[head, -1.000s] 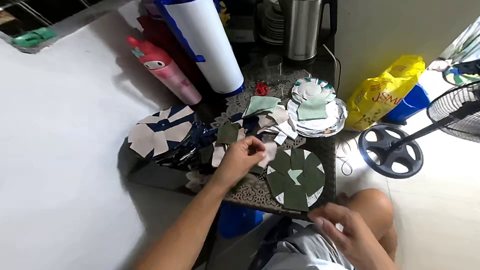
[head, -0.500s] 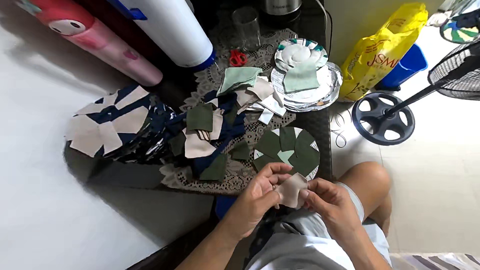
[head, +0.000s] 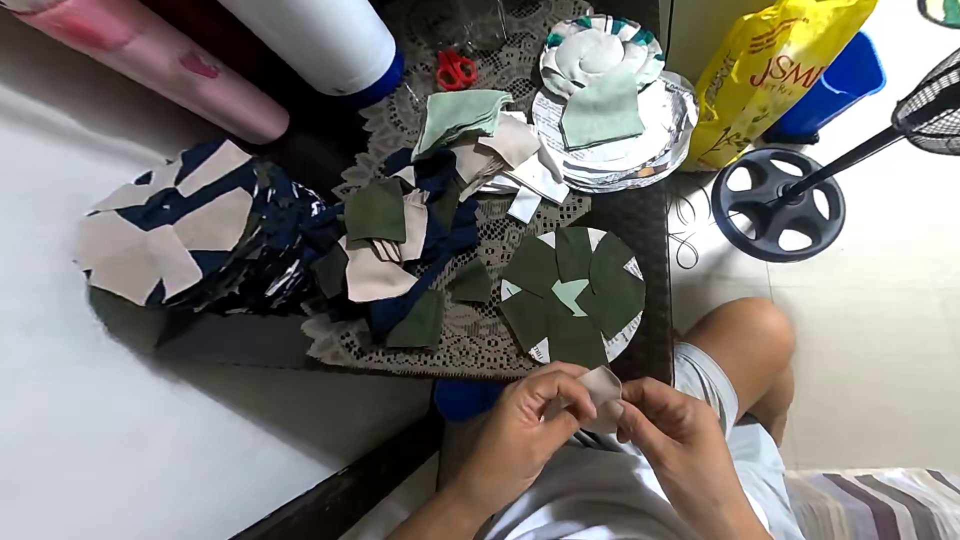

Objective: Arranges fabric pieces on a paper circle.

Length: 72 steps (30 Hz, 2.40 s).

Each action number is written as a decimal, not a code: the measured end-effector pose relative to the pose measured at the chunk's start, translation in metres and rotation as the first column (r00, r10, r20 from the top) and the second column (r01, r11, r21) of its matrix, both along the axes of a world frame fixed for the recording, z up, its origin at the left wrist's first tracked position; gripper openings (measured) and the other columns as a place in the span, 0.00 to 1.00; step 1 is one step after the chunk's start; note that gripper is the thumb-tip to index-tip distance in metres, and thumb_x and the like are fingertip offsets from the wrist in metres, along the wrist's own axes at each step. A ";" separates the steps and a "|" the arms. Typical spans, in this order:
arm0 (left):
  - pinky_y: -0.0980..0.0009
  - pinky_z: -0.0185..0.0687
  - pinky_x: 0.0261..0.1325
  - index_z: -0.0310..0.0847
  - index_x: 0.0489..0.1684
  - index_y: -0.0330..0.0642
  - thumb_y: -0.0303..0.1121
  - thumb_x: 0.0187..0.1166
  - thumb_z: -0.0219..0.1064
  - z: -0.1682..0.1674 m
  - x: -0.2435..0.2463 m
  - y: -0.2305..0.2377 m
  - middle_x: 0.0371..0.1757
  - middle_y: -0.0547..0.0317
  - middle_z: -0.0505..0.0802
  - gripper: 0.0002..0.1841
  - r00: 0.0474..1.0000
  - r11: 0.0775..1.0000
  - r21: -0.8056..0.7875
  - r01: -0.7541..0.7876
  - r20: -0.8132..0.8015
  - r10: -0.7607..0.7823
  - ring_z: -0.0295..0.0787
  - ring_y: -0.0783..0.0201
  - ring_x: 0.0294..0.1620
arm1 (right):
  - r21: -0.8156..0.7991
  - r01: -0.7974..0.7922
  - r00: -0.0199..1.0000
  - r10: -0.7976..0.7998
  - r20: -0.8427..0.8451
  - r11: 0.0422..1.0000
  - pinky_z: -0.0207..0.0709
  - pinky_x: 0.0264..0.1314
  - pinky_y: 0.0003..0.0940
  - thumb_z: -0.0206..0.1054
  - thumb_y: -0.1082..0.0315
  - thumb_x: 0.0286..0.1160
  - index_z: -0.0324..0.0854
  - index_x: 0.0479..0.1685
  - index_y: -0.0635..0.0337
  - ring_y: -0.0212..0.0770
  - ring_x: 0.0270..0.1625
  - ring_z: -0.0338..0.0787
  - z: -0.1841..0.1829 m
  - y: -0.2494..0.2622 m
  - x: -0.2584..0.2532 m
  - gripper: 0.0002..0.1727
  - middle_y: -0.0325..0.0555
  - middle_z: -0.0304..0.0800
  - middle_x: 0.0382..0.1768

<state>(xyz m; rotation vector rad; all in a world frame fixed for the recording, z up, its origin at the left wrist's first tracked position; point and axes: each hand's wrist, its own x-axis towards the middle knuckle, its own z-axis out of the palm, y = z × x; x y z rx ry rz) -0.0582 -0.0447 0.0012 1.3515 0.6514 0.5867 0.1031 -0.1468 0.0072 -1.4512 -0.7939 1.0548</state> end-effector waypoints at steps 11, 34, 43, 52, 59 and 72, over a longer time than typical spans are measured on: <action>0.77 0.86 0.64 0.93 0.56 0.40 0.26 0.81 0.65 0.019 0.046 0.059 0.59 0.56 0.95 0.13 0.924 0.710 0.615 0.342 -0.360 -0.132 0.91 0.73 0.60 | 0.160 0.067 0.790 -0.150 0.595 0.985 0.80 0.39 0.13 0.65 0.68 0.80 0.91 0.43 0.63 0.21 0.32 0.86 -0.019 -0.004 0.012 0.10 0.41 0.93 0.32; 0.74 0.89 0.58 0.92 0.60 0.45 0.30 0.78 0.69 0.020 0.059 0.059 0.62 0.59 0.92 0.15 0.832 0.643 0.615 0.457 -0.551 -0.064 0.91 0.72 0.58 | 0.184 0.092 0.457 -0.206 0.865 0.979 0.75 0.49 0.43 0.62 0.69 0.76 0.95 0.49 0.42 0.51 0.54 0.87 -0.036 -0.005 0.008 0.16 0.47 0.94 0.49; 0.66 0.90 0.58 0.91 0.59 0.40 0.25 0.77 0.68 0.015 0.059 0.060 0.61 0.51 0.93 0.15 0.843 0.485 0.718 0.499 -0.532 -0.080 0.93 0.62 0.57 | 0.179 0.088 0.433 -0.199 0.879 0.980 0.76 0.50 0.46 0.60 0.69 0.76 0.95 0.50 0.42 0.53 0.55 0.88 -0.037 -0.004 0.007 0.17 0.48 0.94 0.51; 0.71 0.89 0.56 0.91 0.59 0.40 0.27 0.78 0.68 0.015 0.059 0.062 0.61 0.53 0.93 0.14 0.839 0.466 0.717 0.518 -0.531 -0.115 0.93 0.65 0.54 | 0.182 0.106 0.426 -0.210 0.880 0.978 0.73 0.50 0.45 0.60 0.71 0.75 0.95 0.50 0.41 0.53 0.55 0.87 -0.037 -0.001 0.006 0.19 0.49 0.94 0.51; 0.73 0.89 0.56 0.91 0.60 0.40 0.26 0.78 0.68 0.013 0.059 0.061 0.61 0.53 0.92 0.15 0.840 0.473 0.712 0.520 -0.527 -0.130 0.92 0.66 0.55 | 0.190 0.094 0.426 -0.212 0.879 0.977 0.73 0.51 0.45 0.59 0.72 0.75 0.95 0.49 0.43 0.52 0.55 0.87 -0.038 -0.002 0.006 0.19 0.47 0.94 0.52; 0.70 0.88 0.58 0.91 0.60 0.39 0.29 0.78 0.69 0.012 0.060 0.063 0.62 0.51 0.92 0.15 0.839 0.452 0.717 0.530 -0.522 -0.157 0.92 0.63 0.57 | 0.216 0.107 0.364 -0.240 0.900 0.971 0.72 0.54 0.46 0.61 0.72 0.74 0.95 0.47 0.43 0.53 0.59 0.86 -0.035 0.006 0.010 0.17 0.47 0.94 0.53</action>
